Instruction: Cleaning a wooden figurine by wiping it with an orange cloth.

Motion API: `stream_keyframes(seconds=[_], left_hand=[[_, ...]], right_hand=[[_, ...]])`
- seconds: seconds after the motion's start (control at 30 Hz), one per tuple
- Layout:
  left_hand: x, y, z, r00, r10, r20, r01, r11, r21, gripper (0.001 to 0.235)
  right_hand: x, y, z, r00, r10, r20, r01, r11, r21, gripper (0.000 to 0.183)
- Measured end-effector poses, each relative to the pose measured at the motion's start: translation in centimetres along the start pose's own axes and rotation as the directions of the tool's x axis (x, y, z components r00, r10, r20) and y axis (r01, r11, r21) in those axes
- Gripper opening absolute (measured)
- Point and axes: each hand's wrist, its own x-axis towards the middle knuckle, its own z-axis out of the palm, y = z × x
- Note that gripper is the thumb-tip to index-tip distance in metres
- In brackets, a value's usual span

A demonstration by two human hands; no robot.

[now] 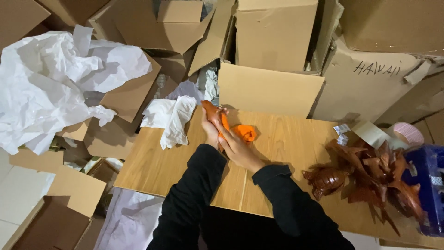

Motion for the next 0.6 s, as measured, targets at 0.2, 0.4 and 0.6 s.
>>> stream_keyframes(seconds=[0.2,0.4,0.6], left_hand=[[1.0,-0.1,-0.7,0.932,0.291,-0.217,-0.26,0.952,0.159,0.079],[-4.1,1.2,4.5,0.96,0.28,0.034,-0.274,0.9,0.338,0.083],[-3.3,-0.3,3.3,0.977,0.082,0.199,-0.137,0.95,0.282,0.044]], right_hand=[[-0.9,-1.6,-1.8,0.985,0.119,0.125,-0.116,0.993,-0.032,0.063],[-1.5,6.1,1.7,0.977,0.011,-0.214,-0.013,1.0,-0.007,0.053],[-1.7,10.2,1.2,0.876,0.271,-0.4,-0.187,0.954,0.237,0.048]])
